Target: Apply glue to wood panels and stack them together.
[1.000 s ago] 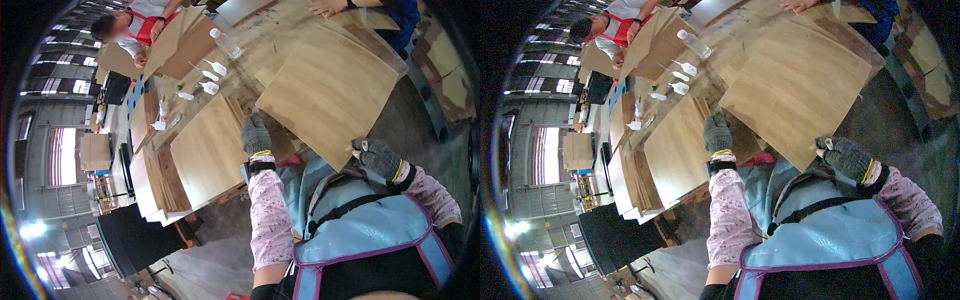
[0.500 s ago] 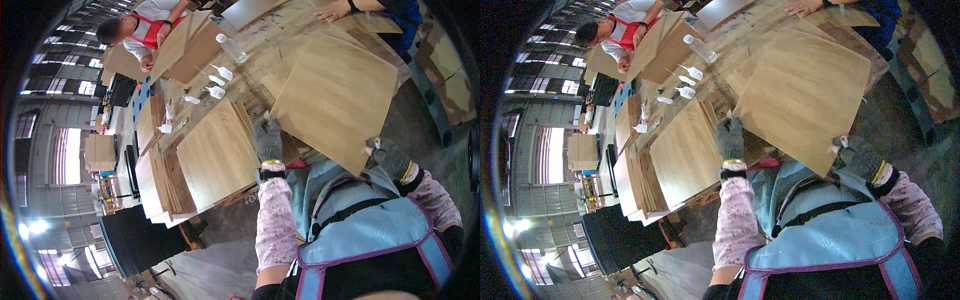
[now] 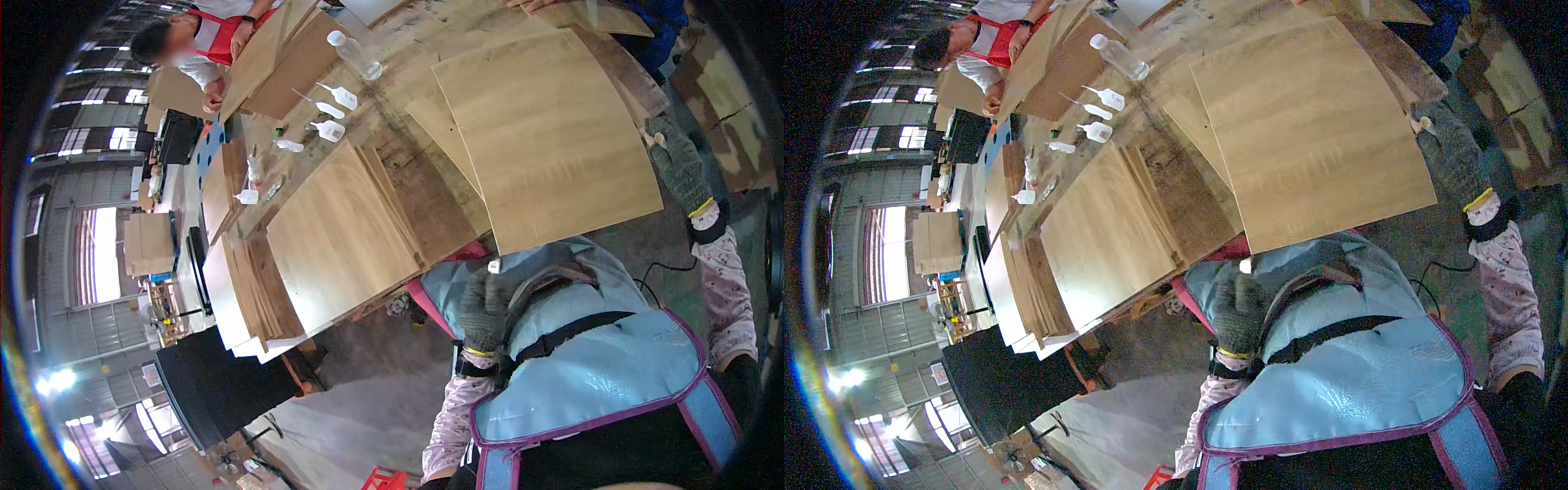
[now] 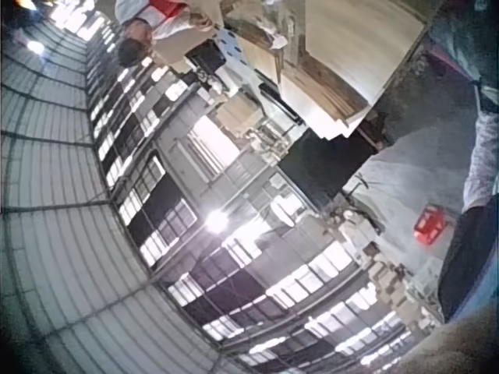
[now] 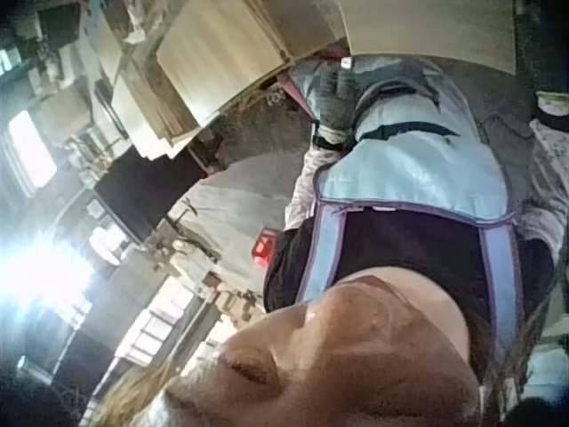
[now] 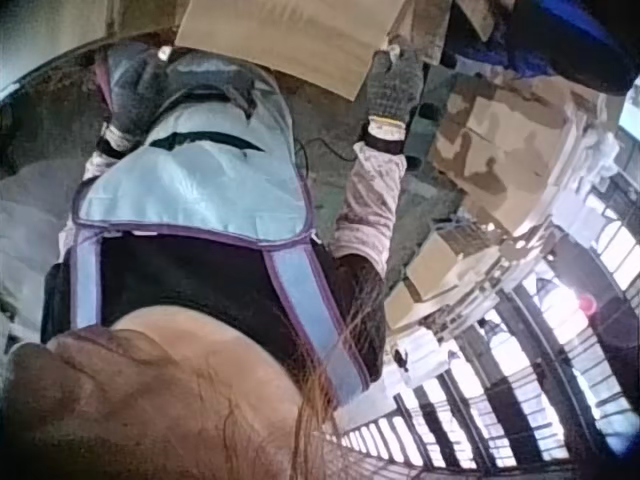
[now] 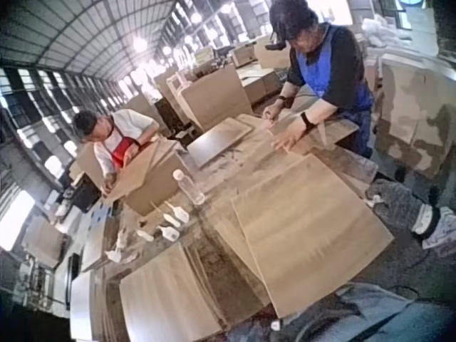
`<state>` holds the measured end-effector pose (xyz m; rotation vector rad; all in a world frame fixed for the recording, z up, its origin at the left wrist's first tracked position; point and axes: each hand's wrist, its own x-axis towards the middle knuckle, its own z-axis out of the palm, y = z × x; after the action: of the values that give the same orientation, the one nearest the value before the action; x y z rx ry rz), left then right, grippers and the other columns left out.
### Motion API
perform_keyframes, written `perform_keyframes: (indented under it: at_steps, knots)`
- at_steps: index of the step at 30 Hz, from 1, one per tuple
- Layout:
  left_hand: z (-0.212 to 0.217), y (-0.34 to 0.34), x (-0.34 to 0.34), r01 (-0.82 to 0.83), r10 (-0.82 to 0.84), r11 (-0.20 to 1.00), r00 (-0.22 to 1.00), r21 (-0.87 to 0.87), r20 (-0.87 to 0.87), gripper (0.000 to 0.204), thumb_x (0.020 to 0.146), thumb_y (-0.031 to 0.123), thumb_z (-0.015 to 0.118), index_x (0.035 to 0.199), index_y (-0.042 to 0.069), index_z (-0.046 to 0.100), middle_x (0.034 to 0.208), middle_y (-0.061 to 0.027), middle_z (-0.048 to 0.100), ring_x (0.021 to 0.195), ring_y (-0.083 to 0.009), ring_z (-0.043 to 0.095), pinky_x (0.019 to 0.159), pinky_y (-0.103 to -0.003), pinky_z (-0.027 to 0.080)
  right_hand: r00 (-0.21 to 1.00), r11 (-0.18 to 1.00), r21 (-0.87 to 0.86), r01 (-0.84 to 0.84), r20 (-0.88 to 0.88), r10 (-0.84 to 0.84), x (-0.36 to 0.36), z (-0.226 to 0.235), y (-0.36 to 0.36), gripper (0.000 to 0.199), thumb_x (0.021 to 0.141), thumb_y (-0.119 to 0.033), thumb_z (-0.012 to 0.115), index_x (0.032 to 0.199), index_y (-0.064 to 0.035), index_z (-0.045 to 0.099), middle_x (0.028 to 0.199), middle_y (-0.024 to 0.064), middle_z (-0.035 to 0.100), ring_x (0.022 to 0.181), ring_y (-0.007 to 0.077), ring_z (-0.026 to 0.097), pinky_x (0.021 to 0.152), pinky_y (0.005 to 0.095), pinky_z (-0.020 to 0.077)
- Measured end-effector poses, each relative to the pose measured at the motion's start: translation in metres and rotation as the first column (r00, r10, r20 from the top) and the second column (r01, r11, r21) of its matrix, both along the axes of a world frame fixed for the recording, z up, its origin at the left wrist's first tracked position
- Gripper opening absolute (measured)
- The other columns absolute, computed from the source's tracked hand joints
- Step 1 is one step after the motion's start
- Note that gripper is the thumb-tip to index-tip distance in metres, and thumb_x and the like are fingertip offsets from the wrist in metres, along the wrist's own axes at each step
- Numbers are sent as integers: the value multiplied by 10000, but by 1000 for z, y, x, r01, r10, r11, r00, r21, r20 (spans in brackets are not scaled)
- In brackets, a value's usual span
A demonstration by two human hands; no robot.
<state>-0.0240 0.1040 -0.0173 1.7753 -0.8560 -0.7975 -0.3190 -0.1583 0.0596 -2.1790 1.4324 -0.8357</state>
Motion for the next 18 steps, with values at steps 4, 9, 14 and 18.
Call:
perform_keyframes:
  at_steps: [4, 9, 14, 18]
  knots:
    - [-14, -7, 23, -62, 50, 997, 975, -49, -214, 181, 946, 189, 511, 997, 33, 586, 709, -42, 582, 608, -133, 535, 567, -293, 451, 978, 971, 135, -199, 85, 189, 46, 29, 35, 203, 910, -153, 523, 1046, -13, 576, 990, 139, 617, 934, 254, 594, 817, 348, 465]
    - [-24, -22, 48, 192, -165, 979, 945, -73, 282, 189, 915, 197, 569, 1004, 30, 571, 838, -101, 616, 741, -193, 598, 638, -317, 481, 865, 863, 145, -484, -69, 496, 75, 22, 89, 198, 879, -193, 542, 981, -30, 589, 949, 151, 602, 869, 319, 582, 771, 394, 466]
    - [5, -56, 54, 354, -329, 935, 842, 22, 428, 211, 883, 253, 605, 893, 42, 601, 728, -155, 596, 659, -258, 592, 606, -365, 463, 768, 769, 175, -615, -89, 634, 96, 11, 107, 226, 838, -203, 571, 996, -45, 600, 941, 142, 594, 852, 331, 571, 749, 444, 454]
    - [-9, -106, 70, 72, -98, 993, 947, 96, 306, 269, 880, 304, 610, 832, 39, 593, 675, -153, 578, 592, -261, 558, 569, -369, 443, 735, 743, 239, -625, -139, 663, 93, 7, 115, 230, 833, -207, 577, 995, -47, 611, 956, 147, 608, 888, 327, 577, 767, 441, 456]
